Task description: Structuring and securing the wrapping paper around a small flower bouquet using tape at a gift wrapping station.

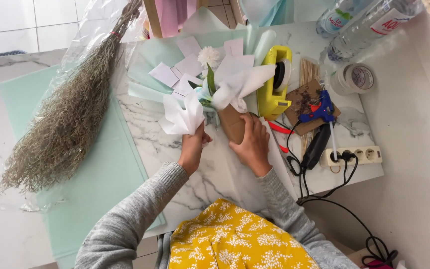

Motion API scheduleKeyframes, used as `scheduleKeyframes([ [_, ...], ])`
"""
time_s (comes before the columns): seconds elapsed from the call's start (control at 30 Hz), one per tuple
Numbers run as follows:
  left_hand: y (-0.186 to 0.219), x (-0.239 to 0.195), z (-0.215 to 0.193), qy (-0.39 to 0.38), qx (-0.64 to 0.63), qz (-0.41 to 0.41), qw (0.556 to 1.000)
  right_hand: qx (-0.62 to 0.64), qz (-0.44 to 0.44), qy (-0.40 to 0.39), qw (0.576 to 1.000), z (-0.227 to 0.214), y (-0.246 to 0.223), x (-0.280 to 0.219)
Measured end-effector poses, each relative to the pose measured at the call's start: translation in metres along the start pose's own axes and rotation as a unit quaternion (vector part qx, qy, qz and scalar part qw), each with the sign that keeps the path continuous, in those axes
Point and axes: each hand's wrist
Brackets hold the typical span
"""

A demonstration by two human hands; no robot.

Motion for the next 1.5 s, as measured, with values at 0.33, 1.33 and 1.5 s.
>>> scheduleKeyframes([
  [0.33,-0.008,-0.018,-0.012,0.059,0.041,0.018,0.997,0.071,-0.028,-0.101,0.992,0.003,-0.059,-0.069],
  [1.33,-0.012,-0.020,-0.011,0.137,0.071,0.082,0.985,0.044,-0.246,0.019,0.968,0.031,-0.044,-0.026],
  [1.5,-0.013,-0.022,-0.011,0.142,0.085,0.085,0.983,0.095,-0.239,0.017,0.966,0.032,-0.043,-0.025],
])
Point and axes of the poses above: each hand's wrist, its own x-axis towards the middle knuckle, its own z-axis out of the palm, y = z × x, and after that the axes turned 5 degrees about -y, right-handed
